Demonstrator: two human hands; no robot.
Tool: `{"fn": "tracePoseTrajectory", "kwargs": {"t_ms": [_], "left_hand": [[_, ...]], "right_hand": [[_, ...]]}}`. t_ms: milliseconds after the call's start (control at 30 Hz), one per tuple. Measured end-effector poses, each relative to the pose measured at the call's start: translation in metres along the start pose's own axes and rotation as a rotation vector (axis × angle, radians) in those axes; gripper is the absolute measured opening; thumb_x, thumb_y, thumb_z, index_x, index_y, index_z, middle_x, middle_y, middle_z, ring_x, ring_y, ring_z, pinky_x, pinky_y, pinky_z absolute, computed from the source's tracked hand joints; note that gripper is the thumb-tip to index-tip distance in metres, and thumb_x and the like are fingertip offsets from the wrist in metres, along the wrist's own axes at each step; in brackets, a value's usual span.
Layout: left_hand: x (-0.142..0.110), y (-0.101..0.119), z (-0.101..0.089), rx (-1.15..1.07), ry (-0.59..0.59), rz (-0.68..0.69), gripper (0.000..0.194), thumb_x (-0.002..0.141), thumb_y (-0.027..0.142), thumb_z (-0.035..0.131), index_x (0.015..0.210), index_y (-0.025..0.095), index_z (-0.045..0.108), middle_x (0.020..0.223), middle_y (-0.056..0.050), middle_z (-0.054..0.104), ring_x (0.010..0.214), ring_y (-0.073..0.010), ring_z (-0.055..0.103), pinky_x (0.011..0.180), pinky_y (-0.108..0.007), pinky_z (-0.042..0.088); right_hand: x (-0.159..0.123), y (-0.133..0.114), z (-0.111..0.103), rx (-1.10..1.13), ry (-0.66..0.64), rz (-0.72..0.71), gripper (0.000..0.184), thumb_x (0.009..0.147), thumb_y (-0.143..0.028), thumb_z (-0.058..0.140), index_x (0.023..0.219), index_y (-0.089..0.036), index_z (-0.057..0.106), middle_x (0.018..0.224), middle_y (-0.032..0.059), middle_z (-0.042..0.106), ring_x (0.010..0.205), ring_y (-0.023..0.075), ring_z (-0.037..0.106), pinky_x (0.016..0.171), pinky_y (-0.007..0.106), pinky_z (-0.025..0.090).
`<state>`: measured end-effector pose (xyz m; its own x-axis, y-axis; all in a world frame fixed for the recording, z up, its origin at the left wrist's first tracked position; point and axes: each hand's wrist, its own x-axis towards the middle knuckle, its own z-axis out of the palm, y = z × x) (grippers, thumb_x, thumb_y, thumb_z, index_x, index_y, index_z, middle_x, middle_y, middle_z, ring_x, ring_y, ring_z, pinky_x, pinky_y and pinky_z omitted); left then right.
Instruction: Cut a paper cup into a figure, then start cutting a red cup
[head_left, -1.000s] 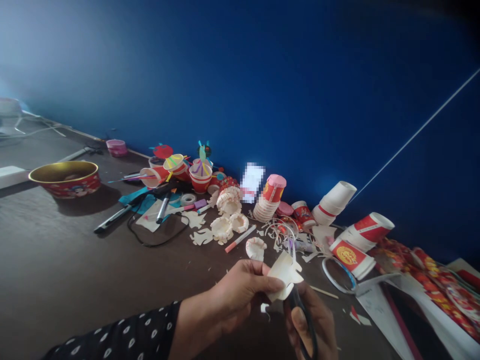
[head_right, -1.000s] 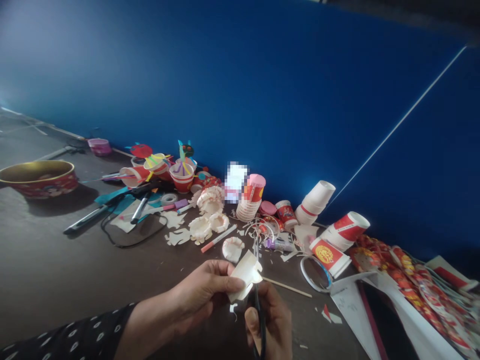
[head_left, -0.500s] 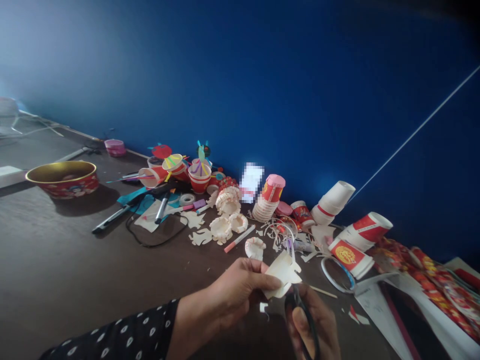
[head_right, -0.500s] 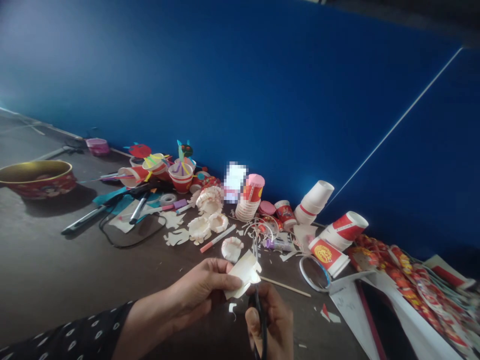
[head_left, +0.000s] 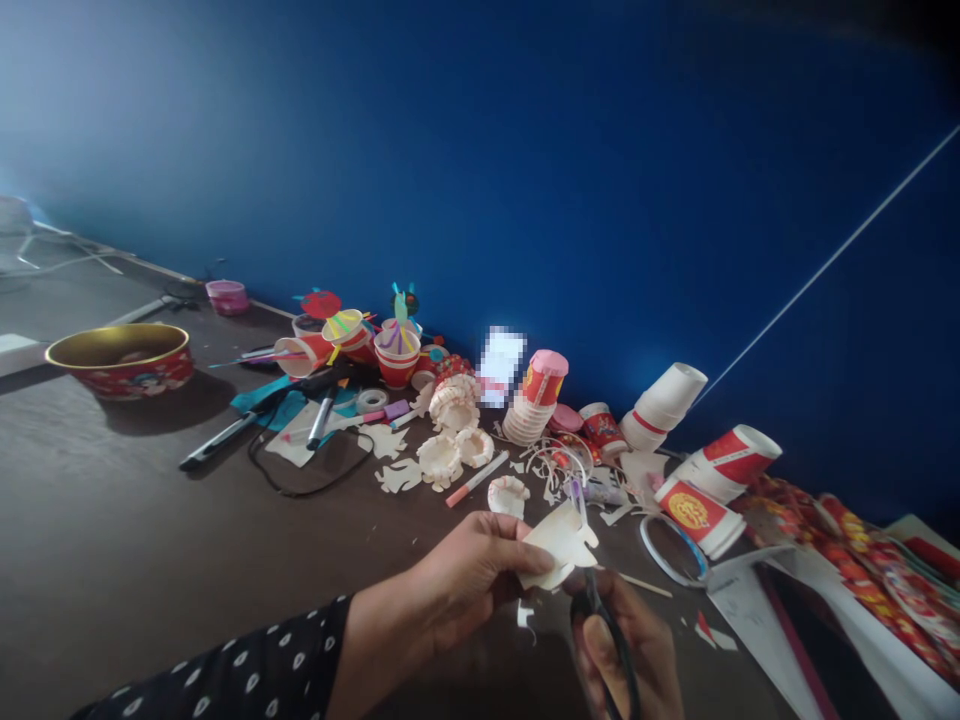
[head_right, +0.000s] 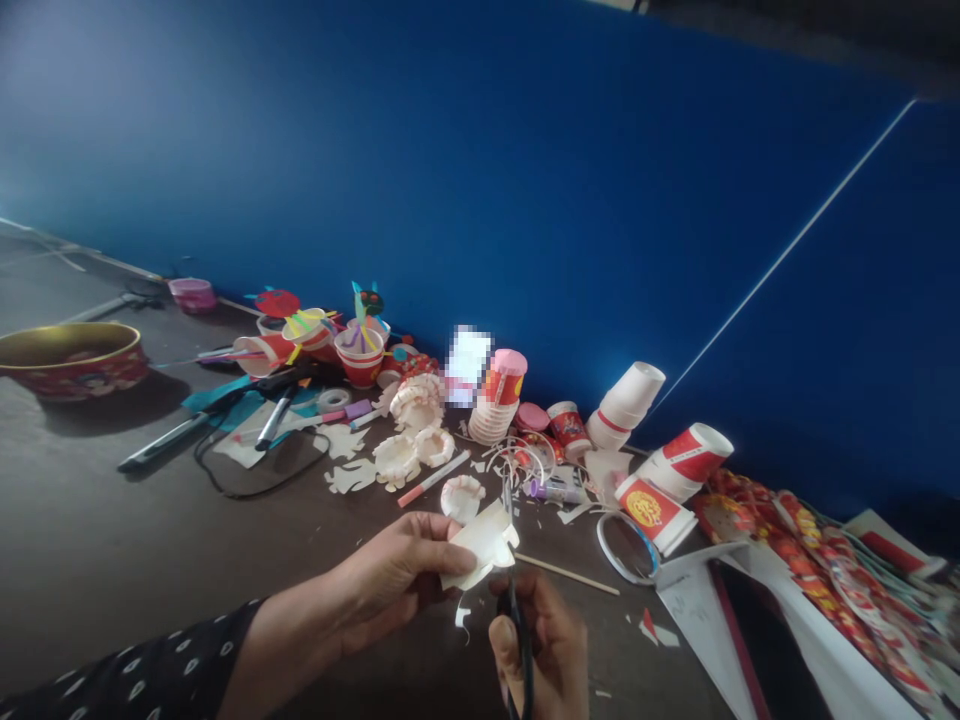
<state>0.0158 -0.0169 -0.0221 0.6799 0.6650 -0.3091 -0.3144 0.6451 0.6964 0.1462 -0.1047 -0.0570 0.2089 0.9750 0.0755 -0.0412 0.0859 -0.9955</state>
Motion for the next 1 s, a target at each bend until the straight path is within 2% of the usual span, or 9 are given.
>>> {"fn": "tracePoseTrajectory", "kwargs": {"t_ms": [100,267,467,600,800,1000], "left_hand": [[0.000,0.002,0.000,-0.009,0.001,-0.007,0.015,0.046,0.012,0.070,0.052,0.010,0.056,0.054,-0.004,0.062,0.046,-0.0086,0.053,0.048,-0.019,0.038],[0.000,0.004,-0.001,-0.013,0.038,-0.005,0.015,0.045,0.011,0.069,0.051,0.010,0.056,0.054,-0.003,0.061,0.048,-0.0089,0.054,0.050,-0.020,0.039],[0.003,0.006,-0.005,-0.002,0.038,-0.002,0.016,0.044,0.011,0.069,0.054,0.011,0.056,0.055,-0.003,0.061,0.049,-0.0097,0.054,0.050,-0.021,0.040],[0.003,0.007,-0.005,-0.015,0.062,-0.008,0.016,0.044,0.010,0.067,0.055,0.011,0.056,0.058,-0.004,0.063,0.051,-0.0103,0.056,0.051,-0.020,0.041],[0.001,0.012,-0.003,-0.031,0.065,-0.004,0.015,0.046,0.007,0.064,0.056,0.011,0.054,0.055,-0.003,0.061,0.049,-0.0104,0.055,0.048,-0.020,0.041],[0.002,0.014,-0.005,-0.075,0.098,0.035,0.027,0.043,0.005,0.065,0.065,0.012,0.053,0.055,-0.001,0.059,0.049,-0.0110,0.055,0.046,-0.020,0.039]], "right_hand": [[-0.001,-0.003,0.003,0.005,0.015,0.010,0.038,0.066,-0.055,0.062,0.079,-0.020,0.056,0.045,-0.0093,0.031,0.036,0.0054,0.020,0.031,0.016,0.018],[-0.003,-0.006,0.006,0.010,0.093,0.025,0.039,0.064,-0.056,0.063,0.076,-0.020,0.056,0.044,-0.0097,0.032,0.035,0.0040,0.019,0.032,0.016,0.014],[-0.001,-0.003,-0.001,-0.042,0.014,0.063,0.042,0.063,-0.058,0.062,0.078,-0.019,0.054,0.043,-0.0100,0.031,0.035,0.0040,0.020,0.032,0.015,0.016],[-0.001,-0.003,-0.001,-0.056,0.012,0.040,0.042,0.064,-0.058,0.061,0.077,-0.019,0.053,0.043,-0.0101,0.031,0.035,0.0040,0.020,0.031,0.015,0.017],[-0.004,-0.007,0.006,-0.077,0.111,0.003,0.041,0.064,-0.058,0.062,0.074,-0.019,0.054,0.041,-0.0096,0.032,0.034,0.0040,0.021,0.031,0.016,0.013],[-0.004,-0.011,0.011,-0.046,0.109,0.022,0.041,0.063,-0.058,0.063,0.074,-0.019,0.055,0.042,-0.0100,0.030,0.034,0.0032,0.018,0.031,0.016,0.011]]}}
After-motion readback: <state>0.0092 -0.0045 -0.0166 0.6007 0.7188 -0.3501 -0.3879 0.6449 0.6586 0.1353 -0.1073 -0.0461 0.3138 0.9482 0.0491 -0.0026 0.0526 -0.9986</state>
